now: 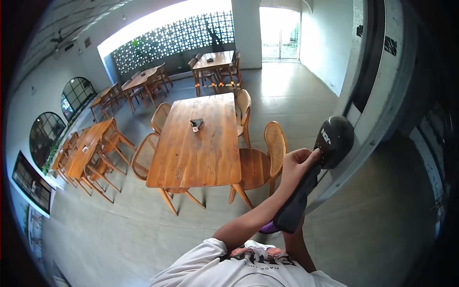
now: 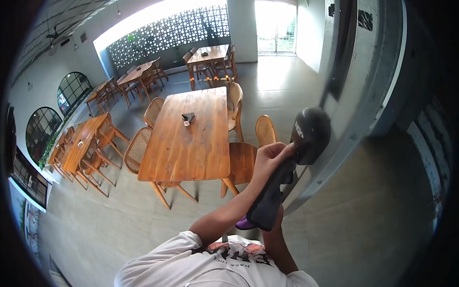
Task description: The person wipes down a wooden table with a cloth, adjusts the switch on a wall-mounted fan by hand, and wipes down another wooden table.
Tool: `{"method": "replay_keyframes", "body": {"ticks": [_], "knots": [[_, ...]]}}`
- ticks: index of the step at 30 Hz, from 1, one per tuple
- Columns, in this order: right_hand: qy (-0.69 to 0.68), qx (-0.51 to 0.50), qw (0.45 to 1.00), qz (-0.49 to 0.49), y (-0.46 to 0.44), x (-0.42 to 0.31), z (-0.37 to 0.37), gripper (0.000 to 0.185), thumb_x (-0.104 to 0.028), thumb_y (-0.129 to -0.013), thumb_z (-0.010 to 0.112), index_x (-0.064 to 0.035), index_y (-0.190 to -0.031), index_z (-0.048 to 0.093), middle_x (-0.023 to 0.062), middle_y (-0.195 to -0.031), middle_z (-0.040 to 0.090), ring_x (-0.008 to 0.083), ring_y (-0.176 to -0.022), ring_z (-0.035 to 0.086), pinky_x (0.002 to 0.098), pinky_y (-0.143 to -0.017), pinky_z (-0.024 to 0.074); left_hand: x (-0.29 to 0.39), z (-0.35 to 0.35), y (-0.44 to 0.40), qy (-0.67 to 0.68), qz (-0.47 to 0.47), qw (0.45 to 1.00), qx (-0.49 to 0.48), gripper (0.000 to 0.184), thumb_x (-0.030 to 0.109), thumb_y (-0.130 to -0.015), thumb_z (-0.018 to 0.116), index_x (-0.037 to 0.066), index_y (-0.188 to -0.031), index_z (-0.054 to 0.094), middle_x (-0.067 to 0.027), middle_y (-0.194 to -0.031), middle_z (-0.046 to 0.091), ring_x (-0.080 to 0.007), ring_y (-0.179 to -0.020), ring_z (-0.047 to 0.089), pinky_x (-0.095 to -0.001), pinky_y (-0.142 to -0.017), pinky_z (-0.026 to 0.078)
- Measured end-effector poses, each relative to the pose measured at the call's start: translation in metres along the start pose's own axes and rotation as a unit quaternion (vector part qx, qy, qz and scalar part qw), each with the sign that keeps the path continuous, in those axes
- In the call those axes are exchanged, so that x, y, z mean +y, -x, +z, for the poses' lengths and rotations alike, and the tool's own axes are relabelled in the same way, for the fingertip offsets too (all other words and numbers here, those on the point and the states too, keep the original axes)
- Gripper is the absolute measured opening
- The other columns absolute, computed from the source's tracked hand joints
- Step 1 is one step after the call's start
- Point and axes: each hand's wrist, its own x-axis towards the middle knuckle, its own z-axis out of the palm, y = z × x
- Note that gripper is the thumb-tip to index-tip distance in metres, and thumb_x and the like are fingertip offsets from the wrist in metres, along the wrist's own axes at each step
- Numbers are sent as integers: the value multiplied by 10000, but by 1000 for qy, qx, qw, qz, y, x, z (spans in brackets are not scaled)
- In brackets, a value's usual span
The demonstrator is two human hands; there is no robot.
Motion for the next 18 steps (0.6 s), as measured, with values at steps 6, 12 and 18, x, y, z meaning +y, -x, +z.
{"method": "replay_keyframes", "body": {"ticks": [6, 12, 18], "knots": [[-32, 3, 999, 4, 3, 8, -9, 406, -303, -1037, 432, -26, -1319, 522, 127, -1226, 637, 243, -1106, 643, 393, -978, 522, 9, 10, 13, -51, 119, 989, 68, 151, 138, -932, 710, 7, -869, 666, 58, -581, 535, 20, -543, 470, -173, -472, 328], [-1, 41, 998, 42, 1, -6, -20, 397, -327, -1024, 443, -26, -1257, 558, 112, -1135, 665, 221, -1020, 669, 372, -903, 548, 2, 3, 13, -139, 178, 973, 40, 154, 68, -930, 700, -9, -1063, 691, 40, -677, 610, 7, -608, 572, -160, -515, 409], [-73, 93, 984, 132, -3, -24, -5, 376, -299, -1029, 433, -21, -1240, 572, 117, -1104, 669, 213, -970, 673, 368, -871, 552, -2, -7, 8, -154, 259, 953, 24, 171, 18, -866, 723, 17, -1037, 733, -10, -772, 637, -8, -626, 503, -180, -527, 350]]}}
